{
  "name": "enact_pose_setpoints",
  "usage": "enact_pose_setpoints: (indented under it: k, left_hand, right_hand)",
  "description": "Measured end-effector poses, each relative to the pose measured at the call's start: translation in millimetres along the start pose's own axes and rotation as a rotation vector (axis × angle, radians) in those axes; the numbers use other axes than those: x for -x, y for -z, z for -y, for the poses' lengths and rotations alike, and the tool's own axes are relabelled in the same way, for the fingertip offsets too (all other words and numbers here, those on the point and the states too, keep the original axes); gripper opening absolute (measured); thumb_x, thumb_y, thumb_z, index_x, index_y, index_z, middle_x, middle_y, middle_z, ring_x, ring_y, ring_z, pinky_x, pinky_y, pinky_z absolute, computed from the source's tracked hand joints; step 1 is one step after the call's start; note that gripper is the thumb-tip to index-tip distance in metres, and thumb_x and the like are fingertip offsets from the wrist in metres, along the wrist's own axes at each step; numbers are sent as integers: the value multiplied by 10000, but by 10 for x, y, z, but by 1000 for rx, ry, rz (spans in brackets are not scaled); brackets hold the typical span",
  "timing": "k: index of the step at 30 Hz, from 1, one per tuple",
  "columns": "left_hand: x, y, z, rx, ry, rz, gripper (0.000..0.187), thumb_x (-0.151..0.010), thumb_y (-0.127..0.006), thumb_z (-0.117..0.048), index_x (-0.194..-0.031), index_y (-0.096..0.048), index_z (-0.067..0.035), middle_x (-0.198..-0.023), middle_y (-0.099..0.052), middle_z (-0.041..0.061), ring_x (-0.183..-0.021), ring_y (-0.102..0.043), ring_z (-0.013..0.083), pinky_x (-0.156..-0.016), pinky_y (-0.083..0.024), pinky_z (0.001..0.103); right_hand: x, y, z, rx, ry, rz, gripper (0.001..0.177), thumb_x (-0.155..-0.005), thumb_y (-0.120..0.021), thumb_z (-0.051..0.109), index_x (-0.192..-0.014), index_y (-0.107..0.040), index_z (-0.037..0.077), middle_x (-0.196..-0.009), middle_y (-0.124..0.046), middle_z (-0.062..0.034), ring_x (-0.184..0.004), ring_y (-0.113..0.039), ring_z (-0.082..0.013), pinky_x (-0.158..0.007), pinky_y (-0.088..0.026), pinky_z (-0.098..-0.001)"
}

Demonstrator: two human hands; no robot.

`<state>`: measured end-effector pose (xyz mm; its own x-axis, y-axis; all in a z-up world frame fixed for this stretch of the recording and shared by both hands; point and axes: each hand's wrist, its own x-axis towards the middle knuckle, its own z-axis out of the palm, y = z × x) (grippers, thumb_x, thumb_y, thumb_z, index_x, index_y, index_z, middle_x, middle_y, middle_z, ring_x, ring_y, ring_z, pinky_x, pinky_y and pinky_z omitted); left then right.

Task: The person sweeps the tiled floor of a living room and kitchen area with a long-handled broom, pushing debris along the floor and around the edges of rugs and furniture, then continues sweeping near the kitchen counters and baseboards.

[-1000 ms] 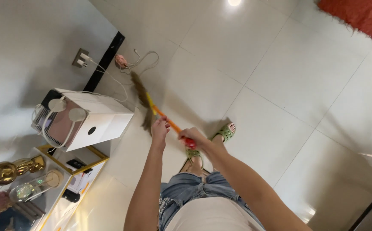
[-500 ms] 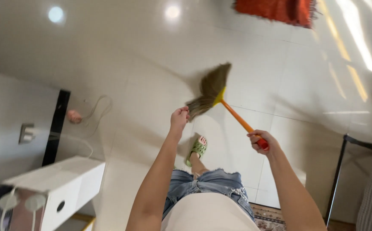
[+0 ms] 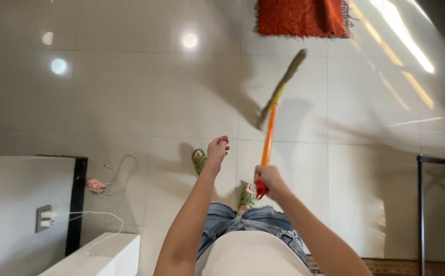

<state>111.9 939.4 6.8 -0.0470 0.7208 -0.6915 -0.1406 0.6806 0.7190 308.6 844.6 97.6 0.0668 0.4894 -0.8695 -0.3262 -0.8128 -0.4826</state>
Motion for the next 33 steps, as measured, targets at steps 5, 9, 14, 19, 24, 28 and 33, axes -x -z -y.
enact_pose_setpoints:
  k: [5, 9, 14, 19, 24, 28, 33]
  left_hand:
    - [-550, 591, -381, 3, -65, -40, 248, -1005, -495, -164, -1156, -667, -67, -996, -673, 13, -805, -613, 116, -687, -498, 271]
    - [-1280, 1286, -679, 28, -231, -74, 244, -999, -499, -108, -1143, -679, -27, -968, -670, 58, -774, -597, 122, -655, -488, 258]
    - [-1470, 2267, -1147, 39, -247, -197, 235, -981, -506, -97, -1141, -666, -36, -990, -676, 19, -761, -602, 98, -626, -476, 249]
    - [-1545, 2862, -1291, 87, -167, -293, 234, -991, -499, -86, -1156, -651, -18, -951, -644, 44, -740, -576, 116, -609, -474, 268]
    - [-1584, 2594, -1666, -17, -92, -295, 263, -989, -512, -110, -1198, -654, -35, -1006, -674, -3, -780, -600, 83, -652, -481, 244]
    - [-1991, 2025, -1630, -84, -114, -207, 270, -993, -522, -131, -1196, -668, -29, -1014, -695, 7, -786, -609, 93, -680, -492, 249]
    - [-2339, 663, -1827, -232, -147, -16, 277, -971, -556, -146, -1176, -695, -22, -995, -720, 34, -792, -649, 119, -716, -524, 272]
  right_hand:
    - [247, -1259, 417, -51, -98, 229, 131, -882, -588, 37, -770, -522, 58, -610, -518, -16, -467, -479, -106, -410, -406, -264]
    - [-156, -2320, 646, 28, -149, 442, 161, -900, -599, 30, -763, -513, 29, -603, -511, -14, -448, -482, -91, -401, -402, -269]
    - [-817, -3573, 636, 177, -117, 538, 203, -902, -560, 111, -726, -564, 9, -542, -526, -85, -387, -475, -166, -353, -366, -323]
    - [-1698, -4245, 658, 162, -149, 562, 236, -916, -590, 177, -726, -564, 38, -560, -548, -89, -400, -503, -171, -354, -366, -320]
    - [-2728, -3725, 1069, 79, -217, 327, 117, -838, -675, 116, -759, -605, 64, -567, -538, -12, -397, -459, -118, -350, -379, -287]
    - [-3214, -2236, 1599, -315, -346, 556, 148, -883, -578, 166, -811, -455, 126, -490, -436, 50, -312, -337, -80, -272, -258, -243]
    - [-2516, -611, 2145, -592, -209, 323, 132, -948, -575, 164, -918, -530, 43, -510, -439, 103, -338, -338, -13, -283, -193, -191]
